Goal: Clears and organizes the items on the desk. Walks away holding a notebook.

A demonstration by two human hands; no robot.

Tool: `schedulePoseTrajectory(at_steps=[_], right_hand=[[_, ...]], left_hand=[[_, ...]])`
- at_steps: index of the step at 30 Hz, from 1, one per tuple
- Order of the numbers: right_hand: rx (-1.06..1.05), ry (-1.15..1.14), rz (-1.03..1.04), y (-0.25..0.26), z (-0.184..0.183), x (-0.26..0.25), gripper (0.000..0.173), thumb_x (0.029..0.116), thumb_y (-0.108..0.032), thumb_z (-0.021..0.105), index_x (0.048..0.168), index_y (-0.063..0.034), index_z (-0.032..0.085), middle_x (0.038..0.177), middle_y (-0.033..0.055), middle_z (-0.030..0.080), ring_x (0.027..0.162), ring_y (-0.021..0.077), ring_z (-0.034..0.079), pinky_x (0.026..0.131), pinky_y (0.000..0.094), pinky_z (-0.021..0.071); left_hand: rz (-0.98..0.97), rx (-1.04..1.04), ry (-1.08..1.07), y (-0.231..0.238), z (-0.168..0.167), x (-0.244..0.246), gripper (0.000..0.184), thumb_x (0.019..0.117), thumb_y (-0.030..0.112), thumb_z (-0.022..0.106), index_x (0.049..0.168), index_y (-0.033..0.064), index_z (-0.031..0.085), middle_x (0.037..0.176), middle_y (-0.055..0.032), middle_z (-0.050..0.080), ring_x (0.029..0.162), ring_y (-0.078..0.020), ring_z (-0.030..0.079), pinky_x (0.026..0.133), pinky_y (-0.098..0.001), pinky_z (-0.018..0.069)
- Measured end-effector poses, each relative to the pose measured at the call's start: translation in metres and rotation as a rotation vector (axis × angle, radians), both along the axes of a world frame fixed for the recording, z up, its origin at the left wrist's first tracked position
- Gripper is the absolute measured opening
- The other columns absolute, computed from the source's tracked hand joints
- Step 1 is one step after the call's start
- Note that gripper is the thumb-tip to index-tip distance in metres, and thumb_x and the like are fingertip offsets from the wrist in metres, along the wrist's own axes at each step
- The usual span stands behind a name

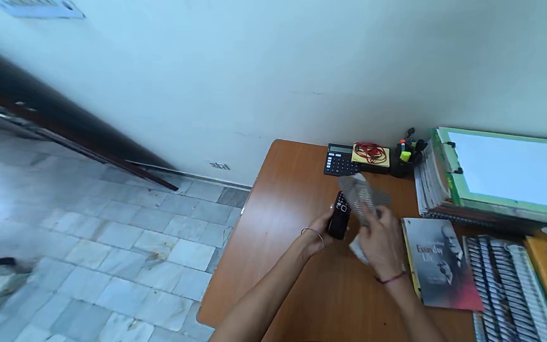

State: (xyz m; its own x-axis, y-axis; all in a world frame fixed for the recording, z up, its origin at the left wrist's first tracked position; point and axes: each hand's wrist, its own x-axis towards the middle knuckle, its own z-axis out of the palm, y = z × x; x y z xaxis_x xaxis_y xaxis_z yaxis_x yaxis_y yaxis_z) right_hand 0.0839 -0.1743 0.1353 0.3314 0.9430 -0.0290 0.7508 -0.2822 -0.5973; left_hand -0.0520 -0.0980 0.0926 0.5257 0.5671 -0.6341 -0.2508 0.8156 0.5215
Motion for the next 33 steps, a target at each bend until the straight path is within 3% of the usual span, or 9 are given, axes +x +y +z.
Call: schedulePoseTrajectory(at_steps=[2, 5, 7, 9, 12, 14, 17, 22, 33], right_hand=[[-0.093, -0.007, 0.082, -0.009, -0.013, -0.023, 0.055, 0.0896, -0.005, 0.058, 0.143, -0.0173, 0.061, 0.143, 0.0332, 0.049, 0.126, 0.0503, 0.052, 0.098, 0.0586, 0.048], [-0.068, -0.018, 0.143, -0.05, -0.037, -0.04, 0.056, 0.0833, -0.004, 0.059, 0.136, -0.0204, 0.068, 0.138, 0.031, 0.055, 0.117, 0.0507, 0.058, 0.087, 0.0578, 0.0529], [-0.111, 0.034, 0.157, -0.084, -0.041, -0.039, 0.055, 0.0813, -0.003, 0.059, 0.131, -0.021, 0.072, 0.135, 0.0296, 0.057, 0.114, 0.0498, 0.06, 0.084, 0.0577, 0.0537], [-0.205, 0.134, 0.136, -0.114, -0.033, -0.028, 0.052, 0.0838, 0.001, 0.059, 0.131, -0.0183, 0.072, 0.135, 0.03, 0.057, 0.116, 0.05, 0.059, 0.086, 0.059, 0.0528], [-0.201, 0.201, 0.071, -0.147, -0.031, -0.002, 0.048, 0.0842, 0.003, 0.059, 0.127, -0.0112, 0.073, 0.13, 0.0342, 0.058, 0.113, 0.0528, 0.059, 0.089, 0.061, 0.0516], [-0.177, 0.208, 0.043, -0.162, -0.033, 0.016, 0.047, 0.0835, 0.003, 0.059, 0.127, -0.0089, 0.073, 0.128, 0.0359, 0.058, 0.11, 0.0537, 0.06, 0.089, 0.0621, 0.0508], [-0.162, 0.205, 0.027, -0.171, -0.031, 0.037, 0.045, 0.0838, 0.002, 0.06, 0.125, -0.0085, 0.074, 0.125, 0.035, 0.06, 0.108, 0.0513, 0.062, 0.086, 0.0596, 0.0525], [-0.137, 0.266, 0.073, -0.175, -0.04, 0.064, 0.043, 0.0838, 0.0, 0.06, 0.124, -0.0083, 0.074, 0.127, 0.034, 0.06, 0.109, 0.0488, 0.062, 0.087, 0.0591, 0.0525], [-0.111, 0.253, 0.335, -0.176, -0.057, 0.109, 0.045, 0.0825, 0.001, 0.06, 0.123, -0.0089, 0.075, 0.122, 0.0341, 0.062, 0.108, 0.0496, 0.062, 0.09, 0.0568, 0.0525]], left_hand=[[0.053, -0.024, -0.001, 0.001, -0.001, 0.008, 0.043, 0.1121, 0.039, 0.028, 0.126, 0.0082, 0.055, 0.105, -0.0086, 0.066, 0.095, -0.0188, 0.065, 0.086, -0.0365, 0.0545], [0.145, -0.036, 0.135, 0.014, -0.01, 0.015, 0.037, 0.1109, 0.035, 0.036, 0.116, 0.006, 0.058, 0.094, -0.0083, 0.065, 0.084, -0.0176, 0.064, 0.076, -0.0349, 0.0544], [0.091, -0.025, 0.243, 0.028, -0.019, 0.021, 0.042, 0.1107, 0.04, 0.036, 0.125, 0.0052, 0.056, 0.098, -0.0103, 0.063, 0.083, -0.0183, 0.062, 0.074, -0.0343, 0.0528], [-0.077, 0.052, 0.322, 0.045, -0.021, 0.035, 0.045, 0.1113, 0.04, 0.034, 0.138, 0.0076, 0.049, 0.11, -0.0125, 0.062, 0.088, -0.0194, 0.06, 0.076, -0.0334, 0.0509], [-0.372, 0.347, 0.342, 0.076, -0.029, 0.07, 0.044, 0.1089, 0.015, 0.047, 0.15, 0.0028, 0.038, 0.127, -0.019, 0.058, 0.103, -0.0216, 0.06, 0.089, -0.037, 0.0508], [-0.6, 0.562, 0.386, 0.093, -0.031, 0.102, 0.048, 0.1025, 0.005, 0.057, 0.147, -0.0019, 0.043, 0.135, -0.023, 0.056, 0.114, -0.0255, 0.059, 0.1, -0.0413, 0.0479], [-0.8, 0.817, 0.545, 0.109, -0.034, 0.161, 0.049, 0.0975, 0.009, 0.068, 0.143, -0.0027, 0.052, 0.137, -0.0278, 0.057, 0.125, -0.0371, 0.058, 0.109, -0.0519, 0.0433], [-0.764, 0.933, 0.707, 0.123, -0.046, 0.227, 0.041, 0.097, 0.012, 0.069, 0.136, 0.0014, 0.061, 0.134, -0.0275, 0.06, 0.127, -0.0421, 0.057, 0.108, -0.0582, 0.0422], [-0.621, 1.167, 1.208, 0.104, -0.07, 0.232, 0.04, 0.1009, 0.028, 0.064, 0.134, 0.0045, 0.064, 0.138, -0.0206, 0.06, 0.134, -0.0418, 0.05, 0.107, -0.0641, 0.0394]])
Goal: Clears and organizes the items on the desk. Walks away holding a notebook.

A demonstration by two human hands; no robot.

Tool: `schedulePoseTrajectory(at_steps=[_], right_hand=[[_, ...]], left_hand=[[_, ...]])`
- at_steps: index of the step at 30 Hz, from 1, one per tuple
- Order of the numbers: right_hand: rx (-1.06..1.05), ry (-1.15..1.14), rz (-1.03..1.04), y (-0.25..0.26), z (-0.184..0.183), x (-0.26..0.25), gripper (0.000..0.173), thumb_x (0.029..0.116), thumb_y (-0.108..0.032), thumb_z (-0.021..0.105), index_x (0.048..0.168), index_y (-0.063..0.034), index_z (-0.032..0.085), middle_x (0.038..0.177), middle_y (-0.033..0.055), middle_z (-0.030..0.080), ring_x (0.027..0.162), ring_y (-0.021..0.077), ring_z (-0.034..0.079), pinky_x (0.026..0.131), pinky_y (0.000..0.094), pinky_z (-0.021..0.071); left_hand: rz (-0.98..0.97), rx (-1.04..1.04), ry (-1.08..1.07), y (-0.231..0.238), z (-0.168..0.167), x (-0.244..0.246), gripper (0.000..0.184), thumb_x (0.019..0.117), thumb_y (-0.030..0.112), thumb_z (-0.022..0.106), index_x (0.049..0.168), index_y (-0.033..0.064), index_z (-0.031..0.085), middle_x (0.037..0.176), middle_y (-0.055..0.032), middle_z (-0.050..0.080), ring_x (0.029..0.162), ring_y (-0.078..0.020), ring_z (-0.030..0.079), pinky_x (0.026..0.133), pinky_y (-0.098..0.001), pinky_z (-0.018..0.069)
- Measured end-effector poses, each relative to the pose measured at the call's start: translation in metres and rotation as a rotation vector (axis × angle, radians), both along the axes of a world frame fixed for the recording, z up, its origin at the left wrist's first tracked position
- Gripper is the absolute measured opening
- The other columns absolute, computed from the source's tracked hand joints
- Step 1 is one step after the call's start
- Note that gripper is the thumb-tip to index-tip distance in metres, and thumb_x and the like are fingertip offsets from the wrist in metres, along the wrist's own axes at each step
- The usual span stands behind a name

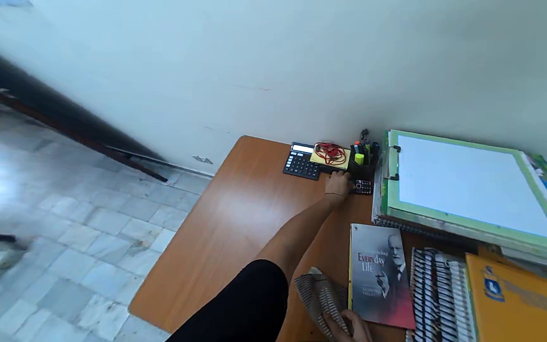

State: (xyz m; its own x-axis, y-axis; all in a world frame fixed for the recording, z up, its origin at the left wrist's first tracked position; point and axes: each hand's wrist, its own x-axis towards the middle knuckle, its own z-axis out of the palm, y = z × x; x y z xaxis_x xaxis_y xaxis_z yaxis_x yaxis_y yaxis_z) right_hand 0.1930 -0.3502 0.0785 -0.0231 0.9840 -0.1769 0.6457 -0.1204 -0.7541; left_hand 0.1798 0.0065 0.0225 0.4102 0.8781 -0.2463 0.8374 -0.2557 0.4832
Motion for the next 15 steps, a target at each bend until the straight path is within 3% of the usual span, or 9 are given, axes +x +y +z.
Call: schedulePoseTrajectory(at_steps=[3, 6, 11, 12, 15], right_hand=[[0.013, -0.026, 0.034, 0.003, 0.003, -0.002, 0.046, 0.0819, 0.002, 0.06, 0.123, -0.0102, 0.075, 0.123, 0.0337, 0.062, 0.109, 0.0509, 0.062, 0.088, 0.058, 0.0527], [0.081, -0.049, 0.087, 0.007, 0.012, -0.008, 0.049, 0.0795, 0.004, 0.06, 0.123, -0.0124, 0.076, 0.123, 0.0319, 0.063, 0.106, 0.0506, 0.063, 0.086, 0.0581, 0.0538], [0.361, -0.161, 0.158, 0.048, 0.016, -0.062, 0.051, 0.0763, -0.004, 0.064, 0.123, -0.021, 0.076, 0.125, 0.0187, 0.067, 0.101, 0.0395, 0.068, 0.075, 0.0499, 0.0586], [0.422, -0.141, 0.155, 0.059, 0.011, -0.078, 0.049, 0.0791, -0.007, 0.063, 0.125, -0.0206, 0.075, 0.126, 0.0173, 0.067, 0.1, 0.0379, 0.069, 0.075, 0.0492, 0.0587], [0.412, -0.065, 0.102, 0.077, 0.012, -0.104, 0.044, 0.0907, -0.022, 0.062, 0.134, -0.0159, 0.069, 0.135, 0.0163, 0.065, 0.114, 0.0397, 0.065, 0.089, 0.0562, 0.0532]], left_hand=[[-0.031, 0.128, 0.061, -0.009, 0.005, -0.005, 0.041, 0.1019, 0.033, 0.062, 0.127, 0.0002, 0.066, 0.134, -0.0216, 0.062, 0.131, -0.041, 0.053, 0.105, -0.0613, 0.0411], [0.009, 0.169, -0.048, -0.017, 0.021, -0.024, 0.041, 0.105, 0.035, 0.056, 0.122, -0.0011, 0.068, 0.131, -0.0225, 0.063, 0.126, -0.041, 0.057, 0.104, -0.0599, 0.0429], [0.027, 0.162, -0.276, -0.022, 0.082, -0.099, 0.036, 0.108, 0.021, 0.048, 0.126, -0.0043, 0.067, 0.128, -0.0251, 0.065, 0.124, -0.0398, 0.06, 0.108, -0.0562, 0.0444], [0.048, 0.175, -0.302, -0.023, 0.092, -0.118, 0.036, 0.1083, 0.019, 0.047, 0.126, -0.0059, 0.066, 0.128, -0.0257, 0.064, 0.123, -0.039, 0.061, 0.108, -0.0535, 0.0452], [0.193, 0.209, -0.397, -0.032, 0.111, -0.173, 0.035, 0.1085, 0.016, 0.047, 0.127, -0.0088, 0.064, 0.128, -0.028, 0.064, 0.119, -0.0389, 0.063, 0.105, -0.0506, 0.0475]])
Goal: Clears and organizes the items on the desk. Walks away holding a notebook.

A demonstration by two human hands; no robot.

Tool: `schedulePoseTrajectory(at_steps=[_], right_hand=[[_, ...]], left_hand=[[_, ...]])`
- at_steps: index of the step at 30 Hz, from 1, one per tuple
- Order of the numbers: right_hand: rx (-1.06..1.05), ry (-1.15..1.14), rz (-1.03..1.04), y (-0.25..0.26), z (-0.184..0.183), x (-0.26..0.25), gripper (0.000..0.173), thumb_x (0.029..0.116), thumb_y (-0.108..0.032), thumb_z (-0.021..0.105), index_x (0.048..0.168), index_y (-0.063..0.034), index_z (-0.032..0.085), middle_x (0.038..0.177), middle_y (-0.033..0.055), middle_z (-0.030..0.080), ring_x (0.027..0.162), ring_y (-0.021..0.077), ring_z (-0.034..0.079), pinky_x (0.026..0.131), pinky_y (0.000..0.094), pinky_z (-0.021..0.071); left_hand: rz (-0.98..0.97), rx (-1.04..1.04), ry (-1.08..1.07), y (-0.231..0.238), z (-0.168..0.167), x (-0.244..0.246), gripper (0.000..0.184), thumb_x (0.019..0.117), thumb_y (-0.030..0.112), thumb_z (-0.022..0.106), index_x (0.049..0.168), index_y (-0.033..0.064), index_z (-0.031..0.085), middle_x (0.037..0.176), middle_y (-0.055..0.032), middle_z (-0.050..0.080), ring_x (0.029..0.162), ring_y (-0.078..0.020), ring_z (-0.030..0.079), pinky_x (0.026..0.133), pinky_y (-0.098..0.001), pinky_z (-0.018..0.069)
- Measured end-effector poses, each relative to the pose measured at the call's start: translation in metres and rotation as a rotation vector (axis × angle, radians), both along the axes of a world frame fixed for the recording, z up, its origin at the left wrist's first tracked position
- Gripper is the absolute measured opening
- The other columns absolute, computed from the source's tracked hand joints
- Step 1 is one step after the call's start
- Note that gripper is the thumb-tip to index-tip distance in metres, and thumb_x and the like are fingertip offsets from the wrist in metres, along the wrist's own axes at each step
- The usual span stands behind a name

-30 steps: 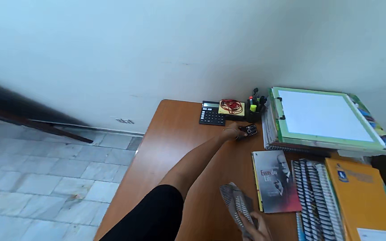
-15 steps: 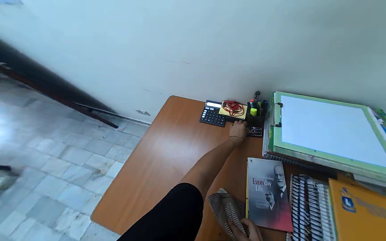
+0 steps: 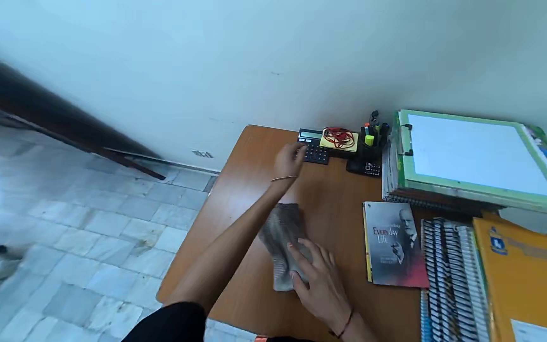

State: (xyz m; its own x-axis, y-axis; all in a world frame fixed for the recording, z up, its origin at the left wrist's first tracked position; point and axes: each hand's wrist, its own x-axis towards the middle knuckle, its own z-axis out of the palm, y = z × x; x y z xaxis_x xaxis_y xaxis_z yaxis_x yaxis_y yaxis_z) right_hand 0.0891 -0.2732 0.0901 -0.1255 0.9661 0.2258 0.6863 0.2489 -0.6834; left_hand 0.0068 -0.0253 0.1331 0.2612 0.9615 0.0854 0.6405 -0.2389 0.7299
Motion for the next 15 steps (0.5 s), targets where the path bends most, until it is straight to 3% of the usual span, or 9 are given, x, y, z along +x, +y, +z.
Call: schedulePoseTrajectory(at_steps=[3, 5, 8, 10, 13, 15], right_hand=[[-0.094, -0.014, -0.239, -0.01, -0.004, 0.024, 0.041, 0.093, -0.023, 0.064, 0.13, -0.0067, 0.07, 0.133, 0.0194, 0.065, 0.12, 0.0432, 0.062, 0.096, 0.063, 0.0493], [-0.193, -0.037, -0.446, -0.021, -0.012, 0.068, 0.041, 0.0964, -0.018, 0.062, 0.132, 0.0016, 0.066, 0.137, 0.0256, 0.06, 0.125, 0.0475, 0.057, 0.102, 0.0641, 0.0451], [-0.279, -0.135, -0.738, -0.035, -0.023, 0.137, 0.045, 0.0991, -0.014, 0.058, 0.138, 0.008, 0.057, 0.141, 0.0326, 0.054, 0.129, 0.0527, 0.052, 0.106, 0.0643, 0.0425], [-0.466, -0.141, -0.846, -0.035, -0.022, 0.164, 0.049, 0.1025, -0.014, 0.056, 0.146, 0.0086, 0.048, 0.145, 0.0334, 0.05, 0.133, 0.0505, 0.05, 0.111, 0.0596, 0.0393], [-0.689, -0.157, -0.863, -0.024, -0.023, 0.171, 0.055, 0.1052, -0.017, 0.052, 0.152, 0.0084, 0.039, 0.148, 0.0323, 0.047, 0.137, 0.0468, 0.048, 0.114, 0.0562, 0.0366], [-0.75, -0.166, -0.877, -0.015, -0.026, 0.164, 0.059, 0.1045, -0.02, 0.052, 0.154, 0.0077, 0.034, 0.151, 0.0316, 0.044, 0.139, 0.0465, 0.045, 0.115, 0.057, 0.0339]], left_hand=[[0.111, -0.148, -0.144, -0.021, -0.011, -0.045, 0.034, 0.1091, 0.017, 0.047, 0.127, -0.0073, 0.062, 0.124, -0.0261, 0.066, 0.113, -0.0364, 0.065, 0.101, -0.0516, 0.0491], [0.127, -0.379, -0.258, -0.048, -0.023, -0.052, 0.035, 0.1103, 0.018, 0.044, 0.131, -0.0061, 0.058, 0.124, -0.0234, 0.065, 0.11, -0.0311, 0.064, 0.096, -0.048, 0.0503], [0.103, -0.779, -0.406, -0.098, -0.038, -0.024, 0.037, 0.1112, 0.02, 0.041, 0.138, -0.0027, 0.053, 0.128, -0.0192, 0.064, 0.111, -0.025, 0.065, 0.094, -0.0416, 0.0523], [0.048, -1.019, -0.483, -0.128, -0.046, 0.004, 0.04, 0.1111, 0.02, 0.041, 0.145, -0.0014, 0.046, 0.137, -0.018, 0.06, 0.121, -0.0249, 0.061, 0.102, -0.0407, 0.0496], [0.021, -1.209, -0.525, -0.156, -0.053, 0.049, 0.048, 0.1094, 0.022, 0.046, 0.152, 0.0007, 0.038, 0.149, -0.0184, 0.05, 0.135, -0.0269, 0.052, 0.109, -0.0422, 0.0444], [0.05, -1.267, -0.53, -0.164, -0.059, 0.075, 0.05, 0.1104, 0.024, 0.044, 0.153, 0.0006, 0.035, 0.151, -0.0199, 0.046, 0.136, -0.0277, 0.048, 0.11, -0.042, 0.0415]])
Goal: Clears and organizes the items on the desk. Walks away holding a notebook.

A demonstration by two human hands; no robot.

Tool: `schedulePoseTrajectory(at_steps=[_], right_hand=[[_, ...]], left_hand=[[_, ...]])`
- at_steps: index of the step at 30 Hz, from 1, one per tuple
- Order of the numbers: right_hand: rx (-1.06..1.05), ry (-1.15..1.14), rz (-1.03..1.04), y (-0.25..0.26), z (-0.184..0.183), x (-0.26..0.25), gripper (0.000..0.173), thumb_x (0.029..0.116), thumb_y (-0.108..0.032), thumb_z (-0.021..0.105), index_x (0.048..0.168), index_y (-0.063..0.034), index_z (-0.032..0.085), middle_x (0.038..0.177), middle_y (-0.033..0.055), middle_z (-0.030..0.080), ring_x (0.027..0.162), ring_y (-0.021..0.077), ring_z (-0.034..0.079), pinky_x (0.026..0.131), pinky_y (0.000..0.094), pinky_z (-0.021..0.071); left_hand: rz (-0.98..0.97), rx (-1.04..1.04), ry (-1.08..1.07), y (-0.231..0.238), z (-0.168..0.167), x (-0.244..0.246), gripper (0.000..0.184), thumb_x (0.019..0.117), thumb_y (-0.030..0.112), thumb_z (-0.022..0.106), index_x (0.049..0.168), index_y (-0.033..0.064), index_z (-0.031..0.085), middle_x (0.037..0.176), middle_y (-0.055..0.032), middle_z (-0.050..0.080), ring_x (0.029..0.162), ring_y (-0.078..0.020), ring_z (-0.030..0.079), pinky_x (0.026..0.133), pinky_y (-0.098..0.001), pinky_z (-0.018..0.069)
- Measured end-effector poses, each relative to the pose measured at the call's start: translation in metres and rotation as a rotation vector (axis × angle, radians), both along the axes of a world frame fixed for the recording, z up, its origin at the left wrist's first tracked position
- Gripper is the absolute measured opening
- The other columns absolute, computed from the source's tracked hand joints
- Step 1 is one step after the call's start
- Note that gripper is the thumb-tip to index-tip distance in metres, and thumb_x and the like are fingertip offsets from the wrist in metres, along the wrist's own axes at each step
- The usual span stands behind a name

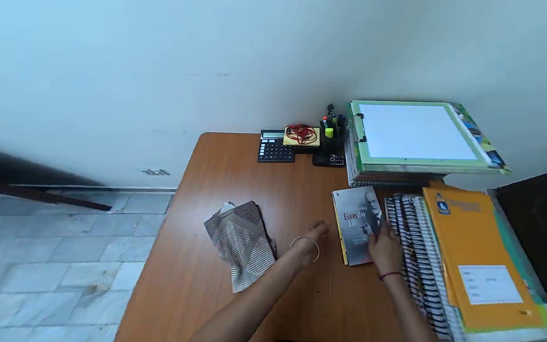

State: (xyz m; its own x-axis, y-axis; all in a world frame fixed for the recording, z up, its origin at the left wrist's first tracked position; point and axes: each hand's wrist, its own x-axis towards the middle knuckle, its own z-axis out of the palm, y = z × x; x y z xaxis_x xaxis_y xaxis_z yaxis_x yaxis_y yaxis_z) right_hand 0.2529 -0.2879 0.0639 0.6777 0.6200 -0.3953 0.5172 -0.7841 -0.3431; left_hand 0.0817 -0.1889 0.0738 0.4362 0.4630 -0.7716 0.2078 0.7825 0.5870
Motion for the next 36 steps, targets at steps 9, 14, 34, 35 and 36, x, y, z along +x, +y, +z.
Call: schedulePoseTrajectory(at_steps=[9, 14, 34, 35, 36], right_hand=[[-0.006, 0.156, -0.028, 0.004, 0.003, 0.005, 0.067, 0.1047, -0.026, 0.054, 0.158, 0.0049, 0.027, 0.153, 0.0326, 0.039, 0.141, 0.0455, 0.042, 0.116, 0.0508, 0.0349], [0.181, 0.364, 0.122, -0.03, 0.039, 0.011, 0.075, 0.1034, -0.03, 0.056, 0.158, 0.0082, 0.021, 0.163, 0.0319, 0.022, 0.151, 0.0444, 0.027, 0.123, 0.0499, 0.0251], [0.448, 0.95, -0.134, -0.257, 0.064, 0.341, 0.042, 0.1094, -0.013, 0.041, 0.147, 0.0054, 0.042, 0.139, 0.0226, 0.055, 0.114, 0.0228, 0.063, 0.093, 0.0318, 0.0521], [0.441, 0.97, -0.144, -0.25, 0.063, 0.34, 0.042, 0.1095, -0.013, 0.042, 0.147, 0.0053, 0.042, 0.138, 0.0224, 0.056, 0.11, 0.0214, 0.064, 0.09, 0.0304, 0.0527], [0.433, 0.991, -0.144, -0.243, 0.061, 0.339, 0.042, 0.1097, -0.014, 0.042, 0.147, 0.0052, 0.042, 0.138, 0.0226, 0.055, 0.109, 0.0212, 0.065, 0.089, 0.0302, 0.053]], left_hand=[[0.086, -0.063, 0.068, -0.015, -0.012, 0.057, 0.038, 0.1079, 0.024, 0.051, 0.134, -0.0044, 0.051, 0.115, -0.0191, 0.064, 0.098, -0.023, 0.065, 0.085, -0.0387, 0.0546], [0.11, 0.117, 0.168, -0.035, -0.012, 0.059, 0.037, 0.1089, 0.018, 0.048, 0.139, -0.004, 0.046, 0.118, -0.0198, 0.061, 0.098, -0.0215, 0.063, 0.086, -0.0372, 0.0526], [0.948, 0.434, 0.223, -0.223, 0.059, 0.097, 0.022, 0.1062, 0.019, 0.045, 0.122, 0.0073, 0.054, 0.094, -0.0052, 0.065, 0.079, -0.0096, 0.065, 0.07, -0.028, 0.0552], [0.933, 0.461, 0.207, -0.229, 0.072, 0.102, 0.019, 0.107, 0.019, 0.043, 0.116, 0.0091, 0.056, 0.087, -0.0022, 0.067, 0.073, -0.0067, 0.067, 0.065, -0.0243, 0.0566], [0.91, 0.476, 0.183, -0.234, 0.085, 0.11, 0.02, 0.1081, 0.019, 0.04, 0.112, 0.0095, 0.057, 0.083, -0.0014, 0.068, 0.07, -0.0063, 0.067, 0.062, -0.0232, 0.0565]])
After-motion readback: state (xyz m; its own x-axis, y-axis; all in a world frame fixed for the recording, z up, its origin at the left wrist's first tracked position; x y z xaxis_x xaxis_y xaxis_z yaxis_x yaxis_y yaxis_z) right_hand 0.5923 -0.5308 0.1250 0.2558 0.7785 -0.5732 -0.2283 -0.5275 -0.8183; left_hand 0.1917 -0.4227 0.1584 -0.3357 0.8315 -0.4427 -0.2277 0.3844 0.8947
